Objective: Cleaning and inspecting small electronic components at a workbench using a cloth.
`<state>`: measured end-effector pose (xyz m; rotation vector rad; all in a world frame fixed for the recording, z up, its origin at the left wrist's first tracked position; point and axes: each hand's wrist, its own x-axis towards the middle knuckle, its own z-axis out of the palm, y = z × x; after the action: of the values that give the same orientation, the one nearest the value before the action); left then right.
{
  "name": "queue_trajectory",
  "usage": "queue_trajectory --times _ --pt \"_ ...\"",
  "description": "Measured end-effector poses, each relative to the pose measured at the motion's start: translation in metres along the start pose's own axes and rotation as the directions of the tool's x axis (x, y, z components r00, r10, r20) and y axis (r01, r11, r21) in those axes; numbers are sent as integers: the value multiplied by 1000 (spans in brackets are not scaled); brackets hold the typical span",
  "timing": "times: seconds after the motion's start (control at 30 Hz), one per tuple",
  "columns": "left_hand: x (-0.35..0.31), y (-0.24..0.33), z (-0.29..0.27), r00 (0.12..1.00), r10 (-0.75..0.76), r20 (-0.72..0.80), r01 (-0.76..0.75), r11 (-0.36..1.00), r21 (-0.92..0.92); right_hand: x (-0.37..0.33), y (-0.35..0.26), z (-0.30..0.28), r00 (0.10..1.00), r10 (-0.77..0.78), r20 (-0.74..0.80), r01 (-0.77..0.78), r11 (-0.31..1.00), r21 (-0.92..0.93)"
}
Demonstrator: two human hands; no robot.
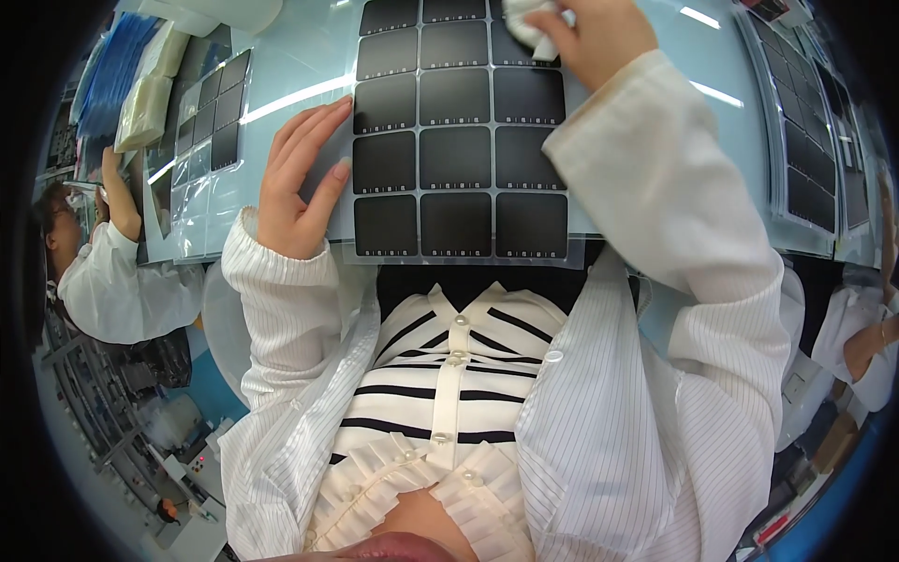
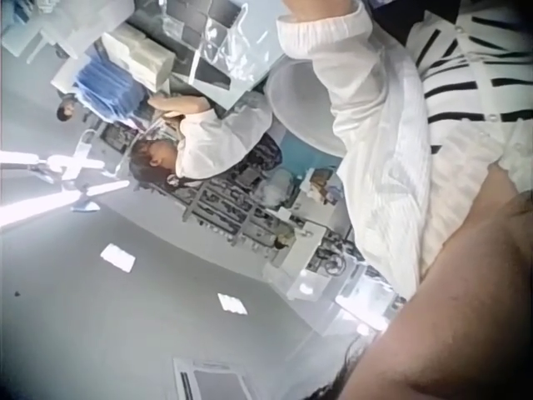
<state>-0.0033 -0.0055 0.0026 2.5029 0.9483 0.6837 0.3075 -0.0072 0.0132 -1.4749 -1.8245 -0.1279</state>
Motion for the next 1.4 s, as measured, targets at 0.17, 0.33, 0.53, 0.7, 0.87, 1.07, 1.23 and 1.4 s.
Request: queue_trajectory --times 0.17,0.33,0.53,0.7,0.87,1.07,1.23,1.4 --pt "-1 -2 0 1000 -12 -3 12 1000 -5 -44 -60 3 934 -244 261 174 949 265" --pt "4 -1 1 1000 6 3 -6 1000 -9 -21 7 0 988 -53 146 50 999 20" --pt "1 -2 -1 1000 16 -3 -16 1000 9 -24 -13 10 992 -17 123 17 1000 4" --pt "0 -3 -1 1000 4 -14 -4 1000 25 -42 -48 14 951 -218 220 155 950 273" --pt "7 -3 -1 1000 14 -16 -14 1000 1 -5 -7 -7 991 81 106 -77 996 -36" --pt "5 -5 -7 1000 -6 -13 6 1000 -18 -44 -68 -12 876 -297 379 216 946 242" --pt "8 -6 -8 1000 6 4 -6 1000 0 -37 -12 -9 986 -63 157 47 994 103" --pt "5 -11 -5 1000 -6 -17 6 1000 -22 -59 -78 -15 845 -314 434 220 942 254"
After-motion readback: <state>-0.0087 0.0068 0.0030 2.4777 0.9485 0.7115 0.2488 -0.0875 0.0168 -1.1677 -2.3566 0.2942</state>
